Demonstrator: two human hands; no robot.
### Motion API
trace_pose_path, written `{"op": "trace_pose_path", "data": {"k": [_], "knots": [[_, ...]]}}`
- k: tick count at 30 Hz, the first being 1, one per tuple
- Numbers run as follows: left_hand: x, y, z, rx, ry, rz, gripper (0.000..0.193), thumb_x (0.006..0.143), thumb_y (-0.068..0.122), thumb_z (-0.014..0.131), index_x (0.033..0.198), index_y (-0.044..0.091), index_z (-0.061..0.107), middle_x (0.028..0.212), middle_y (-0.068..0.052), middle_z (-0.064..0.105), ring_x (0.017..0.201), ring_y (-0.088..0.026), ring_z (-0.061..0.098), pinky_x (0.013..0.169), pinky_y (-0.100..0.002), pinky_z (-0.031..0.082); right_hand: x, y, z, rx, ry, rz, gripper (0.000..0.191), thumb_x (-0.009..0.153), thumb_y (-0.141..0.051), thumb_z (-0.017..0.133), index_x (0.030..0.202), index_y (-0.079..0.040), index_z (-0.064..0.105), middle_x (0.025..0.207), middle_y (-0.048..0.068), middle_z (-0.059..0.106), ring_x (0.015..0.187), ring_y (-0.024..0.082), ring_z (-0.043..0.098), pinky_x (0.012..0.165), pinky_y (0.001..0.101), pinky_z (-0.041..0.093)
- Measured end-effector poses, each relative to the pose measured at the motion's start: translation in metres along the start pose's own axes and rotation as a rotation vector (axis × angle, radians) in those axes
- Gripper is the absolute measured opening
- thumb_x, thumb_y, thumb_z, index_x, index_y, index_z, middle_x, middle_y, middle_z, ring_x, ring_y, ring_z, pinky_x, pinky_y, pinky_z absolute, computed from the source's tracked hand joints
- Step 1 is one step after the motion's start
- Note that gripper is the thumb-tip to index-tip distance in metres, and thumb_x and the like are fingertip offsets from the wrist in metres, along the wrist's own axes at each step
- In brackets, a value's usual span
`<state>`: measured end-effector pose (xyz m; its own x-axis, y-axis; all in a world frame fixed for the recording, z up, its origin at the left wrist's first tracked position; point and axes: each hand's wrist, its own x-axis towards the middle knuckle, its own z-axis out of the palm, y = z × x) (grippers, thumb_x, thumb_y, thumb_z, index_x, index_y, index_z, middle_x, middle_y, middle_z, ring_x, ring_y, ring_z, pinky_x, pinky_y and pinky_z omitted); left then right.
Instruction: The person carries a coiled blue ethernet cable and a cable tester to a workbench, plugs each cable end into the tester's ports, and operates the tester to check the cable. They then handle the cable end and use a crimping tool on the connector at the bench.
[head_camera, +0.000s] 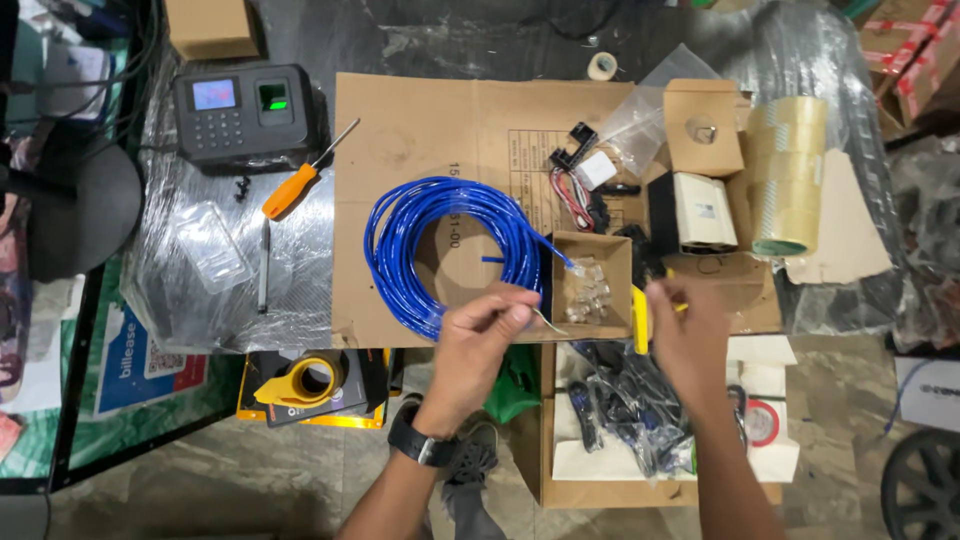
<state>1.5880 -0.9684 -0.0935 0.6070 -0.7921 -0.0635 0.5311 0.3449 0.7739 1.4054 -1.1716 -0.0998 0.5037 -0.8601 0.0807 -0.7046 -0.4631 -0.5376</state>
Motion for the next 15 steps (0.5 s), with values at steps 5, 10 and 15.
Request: {"op": "trace_pose_path", "data": {"k": [5,10,15], "knots": [[-0.011,-0.002,0.007,0.287,-0.002,0.152,0.016,0.101,0.005,0.069,0.112,-0.005,0.075,0.112,-0.009,0.070,0.101,-0.014,0.067,0.089,-0.027,0.055,-0.049,-0.053,-0.011,1.266,-0.670,0.571,0.031,0.100,-0.023,0.056,0.104,0.005,0.068,0.092,0.012,0.072,0.081,0.020,0.066,0.071,0.0341,0.054],[-0.013,-0.002,0.016,0.204,0.001,0.136,0.017,0.100,0.005,0.068,0.112,-0.004,0.074,0.110,-0.007,0.069,0.099,-0.012,0.067,0.086,-0.026,0.055,-0.047,-0.067,-0.009,1.508,-0.884,0.612,0.022,0.101,-0.017,0.062,0.100,0.005,0.067,0.086,0.009,0.067,0.074,0.015,0.061,0.067,0.0310,0.051],[-0.013,0.001,0.016,0.297,-0.006,0.076,0.013,0.100,0.006,0.068,0.106,-0.003,0.075,0.106,-0.007,0.073,0.091,-0.010,0.067,0.082,-0.025,0.055,-0.047,-0.073,-0.004,1.377,-0.834,0.544,0.008,0.093,-0.001,0.068,0.088,0.000,0.062,0.083,0.004,0.064,0.077,0.012,0.062,0.072,0.0282,0.053]]}}
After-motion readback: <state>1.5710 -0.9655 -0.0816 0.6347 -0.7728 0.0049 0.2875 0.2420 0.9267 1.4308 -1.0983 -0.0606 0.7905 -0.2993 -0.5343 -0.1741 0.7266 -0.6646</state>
